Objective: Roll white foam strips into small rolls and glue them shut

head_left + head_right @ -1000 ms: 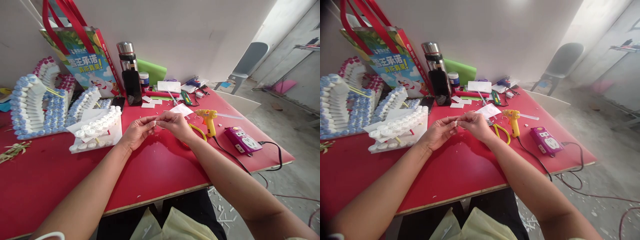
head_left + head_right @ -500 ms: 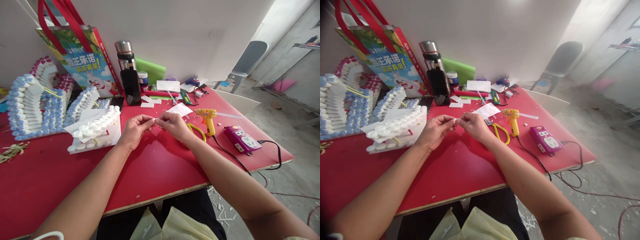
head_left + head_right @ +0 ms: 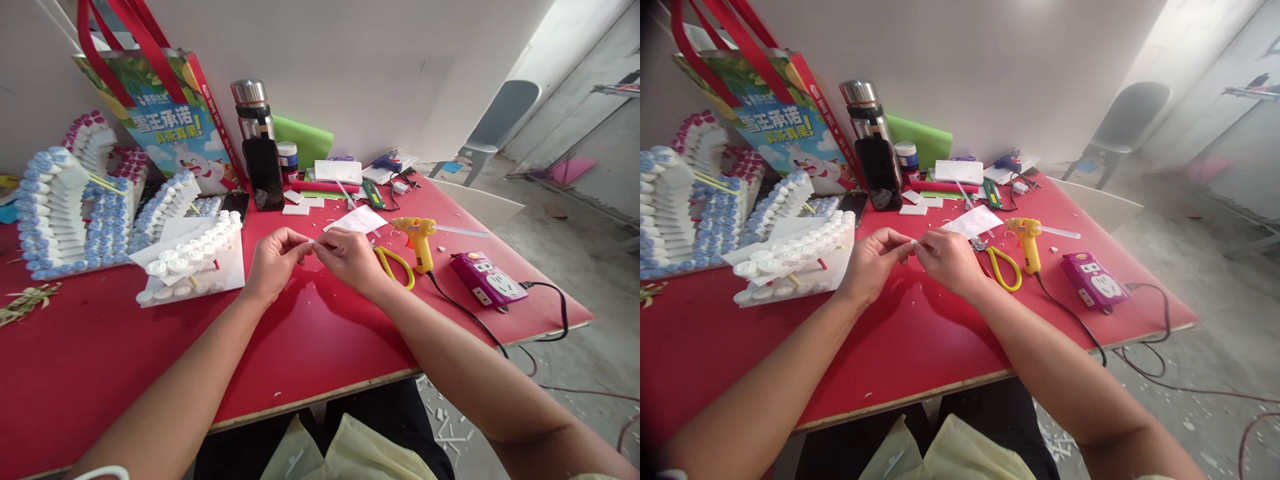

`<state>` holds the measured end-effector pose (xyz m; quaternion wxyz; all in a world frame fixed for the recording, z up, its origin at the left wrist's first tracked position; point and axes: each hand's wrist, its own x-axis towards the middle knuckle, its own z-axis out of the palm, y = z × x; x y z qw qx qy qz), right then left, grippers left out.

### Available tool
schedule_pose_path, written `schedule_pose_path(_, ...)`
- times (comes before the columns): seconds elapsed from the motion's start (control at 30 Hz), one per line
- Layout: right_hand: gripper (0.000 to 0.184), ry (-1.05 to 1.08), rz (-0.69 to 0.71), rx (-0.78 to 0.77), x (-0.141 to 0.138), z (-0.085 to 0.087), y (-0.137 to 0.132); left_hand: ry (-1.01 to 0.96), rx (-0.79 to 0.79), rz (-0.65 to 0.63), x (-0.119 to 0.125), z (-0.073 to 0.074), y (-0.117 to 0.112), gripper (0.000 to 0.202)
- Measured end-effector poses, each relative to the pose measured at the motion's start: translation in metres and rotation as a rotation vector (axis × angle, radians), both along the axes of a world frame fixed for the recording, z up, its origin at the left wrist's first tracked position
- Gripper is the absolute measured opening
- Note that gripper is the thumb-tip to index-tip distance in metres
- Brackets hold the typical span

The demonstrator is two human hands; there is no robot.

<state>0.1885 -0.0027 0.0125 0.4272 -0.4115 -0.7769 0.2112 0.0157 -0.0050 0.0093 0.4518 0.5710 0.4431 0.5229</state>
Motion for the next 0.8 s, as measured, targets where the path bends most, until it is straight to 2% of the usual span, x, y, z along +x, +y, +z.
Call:
schedule_pose_path(0.17, 0.024, 0.027, 0.072, -0.037, 0.001, -0.002, 0.005, 0.107, 0.081, 0.067, 0.0, -0.002, -0.002, 0.018)
schedule_pose_path(0.37, 0.024, 0.171, 0.039, -0.228, 0.0, 0.001, 0.004, 0.021, 0.038, -0.031, -0.004, 0.001, 0.0, 0.022)
schedule_pose_path(0.43, 0.023, 0.178, 0.049, -0.221, 0.0, 0.002, 0.004, -0.055, -0.026, -0.085, -0.006, 0.001, 0.003, 0.023)
schedule_pose_path(0.57, 0.024, 0.086, 0.044, -0.095, 0.0, -0.001, 0.006, -0.097, -0.112, -0.173, -0.006, 0.0, 0.005, 0.026)
schedule_pose_path(0.67, 0.024, 0.024, 0.008, -0.059, 0.0, -0.006, 0.008, -0.056, -0.114, -0.153, -0.004, -0.002, 0.005, 0.027)
schedule_pose_path(0.8, 0.023, -0.028, -0.051, -0.104, -0.002, -0.009, 0.008, 0.024, -0.051, -0.12, -0.003, -0.007, 0.005, 0.03)
